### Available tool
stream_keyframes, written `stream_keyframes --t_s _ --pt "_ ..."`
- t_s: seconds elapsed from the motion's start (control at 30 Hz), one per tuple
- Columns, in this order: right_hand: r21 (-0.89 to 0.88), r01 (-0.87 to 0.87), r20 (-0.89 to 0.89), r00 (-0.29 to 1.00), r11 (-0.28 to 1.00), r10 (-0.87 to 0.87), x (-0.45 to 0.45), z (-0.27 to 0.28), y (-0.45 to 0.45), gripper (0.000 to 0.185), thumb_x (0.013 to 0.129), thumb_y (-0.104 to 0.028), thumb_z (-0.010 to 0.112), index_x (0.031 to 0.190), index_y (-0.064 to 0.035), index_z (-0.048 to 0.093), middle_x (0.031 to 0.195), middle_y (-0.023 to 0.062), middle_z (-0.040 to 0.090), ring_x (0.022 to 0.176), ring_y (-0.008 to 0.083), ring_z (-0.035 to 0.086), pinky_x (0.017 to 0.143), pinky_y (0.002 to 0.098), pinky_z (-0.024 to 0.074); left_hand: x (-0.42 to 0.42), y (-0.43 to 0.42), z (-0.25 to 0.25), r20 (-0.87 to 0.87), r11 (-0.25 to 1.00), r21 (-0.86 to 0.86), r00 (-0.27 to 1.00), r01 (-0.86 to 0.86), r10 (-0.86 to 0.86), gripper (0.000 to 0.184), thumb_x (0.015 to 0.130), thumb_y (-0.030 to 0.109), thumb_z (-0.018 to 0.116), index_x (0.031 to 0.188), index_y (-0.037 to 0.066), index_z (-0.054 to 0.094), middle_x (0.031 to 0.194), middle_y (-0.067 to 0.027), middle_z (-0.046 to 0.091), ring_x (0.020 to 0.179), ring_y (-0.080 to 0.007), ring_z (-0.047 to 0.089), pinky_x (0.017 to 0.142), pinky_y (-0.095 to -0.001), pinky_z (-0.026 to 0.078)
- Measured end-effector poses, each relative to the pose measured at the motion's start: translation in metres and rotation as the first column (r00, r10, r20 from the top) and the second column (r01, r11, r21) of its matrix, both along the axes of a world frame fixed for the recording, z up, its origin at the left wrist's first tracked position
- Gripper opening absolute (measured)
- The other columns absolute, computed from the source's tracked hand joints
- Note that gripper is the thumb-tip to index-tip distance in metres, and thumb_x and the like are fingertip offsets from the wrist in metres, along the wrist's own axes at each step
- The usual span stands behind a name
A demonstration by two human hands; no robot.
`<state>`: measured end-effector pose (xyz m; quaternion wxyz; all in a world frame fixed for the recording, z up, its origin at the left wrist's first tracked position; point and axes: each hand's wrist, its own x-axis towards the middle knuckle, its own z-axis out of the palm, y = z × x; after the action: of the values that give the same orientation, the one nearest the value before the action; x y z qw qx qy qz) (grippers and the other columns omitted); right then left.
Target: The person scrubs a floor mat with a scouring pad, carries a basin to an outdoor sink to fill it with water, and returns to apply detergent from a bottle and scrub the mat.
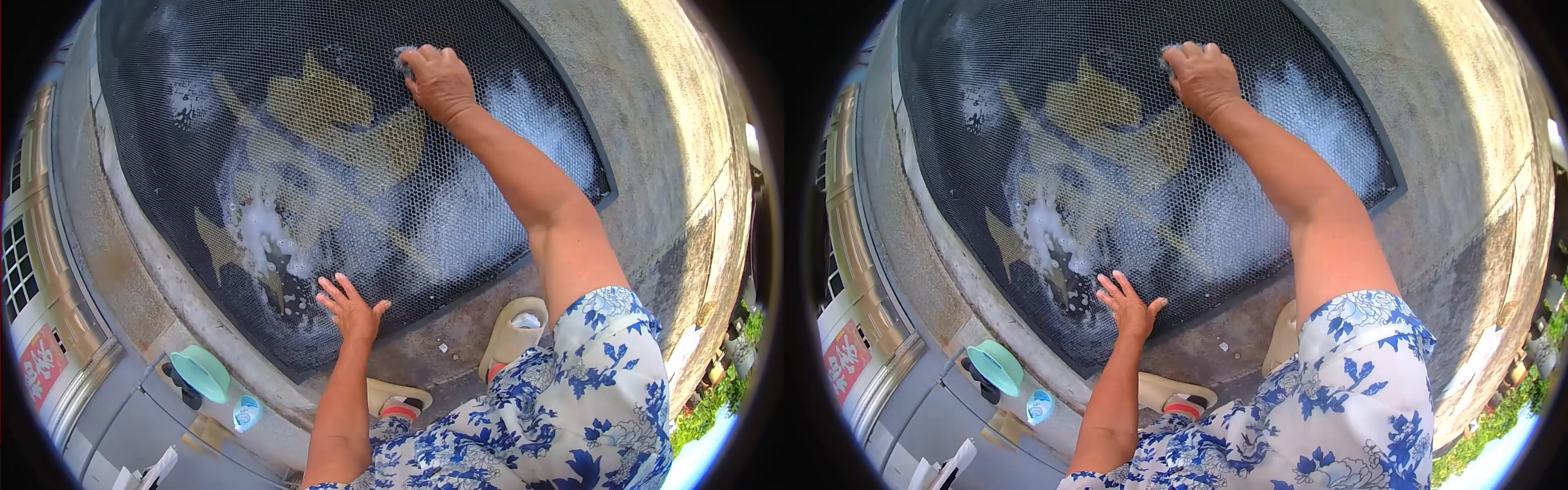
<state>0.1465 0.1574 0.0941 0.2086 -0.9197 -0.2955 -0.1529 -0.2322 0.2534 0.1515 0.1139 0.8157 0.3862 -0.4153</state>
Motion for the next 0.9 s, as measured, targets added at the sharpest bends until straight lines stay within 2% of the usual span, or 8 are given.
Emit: stream_keyframes --t_s 0.23,0.3,0.43,0.53,0.63,0.77,0.83,0.9 --pt "-0.051 -0.762 -0.087 0.647 0.645 0.757 -0.133 0.008 -0.07 0.02 0.074 -0.014 0.063 0.092 -0.0194 0.056 0.08 -0.0001 0.05 0.068 0.0164 0.049 0.06 0.0304 0.0463 -0.011 0.001 -0.01 0.043 0.996 0.058 0.997 0.065 -0.068 0.126 0.065 0.046 0.082 0.15 0.003 -0.001 0.153 -0.0263 -0.014 0.138 -0.0559 0.0 0.099 -0.056 0.044" --pt "-0.043 -0.634 -0.035 0.774 0.772 0.633 -0.082 -0.003 -0.047 0.025 0.074 -0.015 0.066 0.096 -0.0193 0.056 0.084 0.0008 0.053 0.071 0.0181 0.052 0.062 0.0312 0.0483 -0.007 0.0 -0.01 0.031 0.997 0.051 0.998 0.049 -0.05 0.125 0.066 0.046 0.082 0.15 0.004 -0.001 0.153 -0.0262 -0.014 0.138 -0.0559 0.0 0.099 -0.0557 0.044" --pt "-0.035 0.049 0.134 0.99 0.998 -0.044 0.012 -0.009 0.011 0.03 0.076 -0.021 0.071 0.103 -0.0192 0.058 0.091 0.0013 0.057 0.079 0.0234 0.057 0.065 0.0346 0.0506 -0.01 0.002 -0.009 0.108 0.998 0.055 0.993 0.034 -0.039 0.118 0.068 0.046 0.081 0.15 0.006 0.005 0.154 -0.0241 -0.012 0.139 -0.0534 0.0 0.094 -0.0631 0.045" --pt "-0.027 0.135 0.053 0.99 0.99 -0.134 -0.012 0.0 0.033 0.029 0.077 -0.023 0.071 0.103 -0.0193 0.058 0.093 0.0017 0.059 0.081 0.0237 0.057 0.066 0.035 0.051 -0.007 0.0 -0.005 0.088 0.999 0.038 0.996 -0.006 0.003 0.117 0.068 0.046 0.08 0.15 0.006 0.006 0.154 -0.0241 -0.012 0.139 -0.0533 0.0 0.094 -0.0636 0.045" --pt "-0.154 -0.414 -0.012 0.909 0.897 0.417 -0.117 0.003 0.03 0.018 0.077 -0.015 0.062 0.094 -0.0188 0.058 0.083 -0.001 0.054 0.074 0.019 0.052 0.062 0.0333 0.0459 -0.004 0.0 -0.002 0.033 0.999 0.021 0.999 -0.025 0.024 0.123 0.068 0.045 0.081 0.15 0.006 -0.001 0.154 -0.025 -0.015 0.14 -0.0527 -0.001 0.097 -0.061 0.042" --pt "0.113 -0.807 -0.09 0.572 0.579 0.815 -0.223 0.009 0.02 0.014 0.077 -0.019 0.061 0.092 -0.0184 0.058 0.082 0.0 0.052 0.074 0.0185 0.052 0.064 0.0311 0.0458 -0.003 0.002 -0.001 0.006 1.0 0.017 1.0 -0.011 0.011 0.12 0.069 0.045 0.08 0.151 0.008 0.0 0.154 -0.0239 -0.015 0.14 -0.0514 -0.002 0.097 -0.0609 0.042" --pt "0.07 -0.857 -0.004 0.512 0.511 0.859 -0.205 -0.004 0.033 0.015 0.078 -0.018 0.061 0.093 -0.0188 0.058 0.084 0.0002 0.053 0.073 0.0179 0.053 0.062 0.0318 0.047 -0.003 0.001 -0.003 0.016 1.0 -0.001 1.0 -0.018 0.018 0.12 0.07 0.045 0.08 0.151 0.009 0.0 0.154 -0.0232 -0.016 0.14 -0.051 -0.002 0.097 -0.0616 0.042" --pt "-0.086 -0.69 0.008 0.721 0.719 0.693 -0.136 -0.006 0.061 0.02 0.082 -0.015 0.058 0.1 -0.0205 0.055 0.09 0.0003 0.056 0.076 0.0199 0.057 0.064 0.032 0.0505 -0.008 -0.001 -0.005 0.027 1.0 0.007 0.999 -0.017 0.017 0.119 0.07 0.045 0.08 0.151 0.009 0.0 0.154 -0.0229 -0.016 0.141 -0.0506 -0.002 0.097 -0.0622 0.041"
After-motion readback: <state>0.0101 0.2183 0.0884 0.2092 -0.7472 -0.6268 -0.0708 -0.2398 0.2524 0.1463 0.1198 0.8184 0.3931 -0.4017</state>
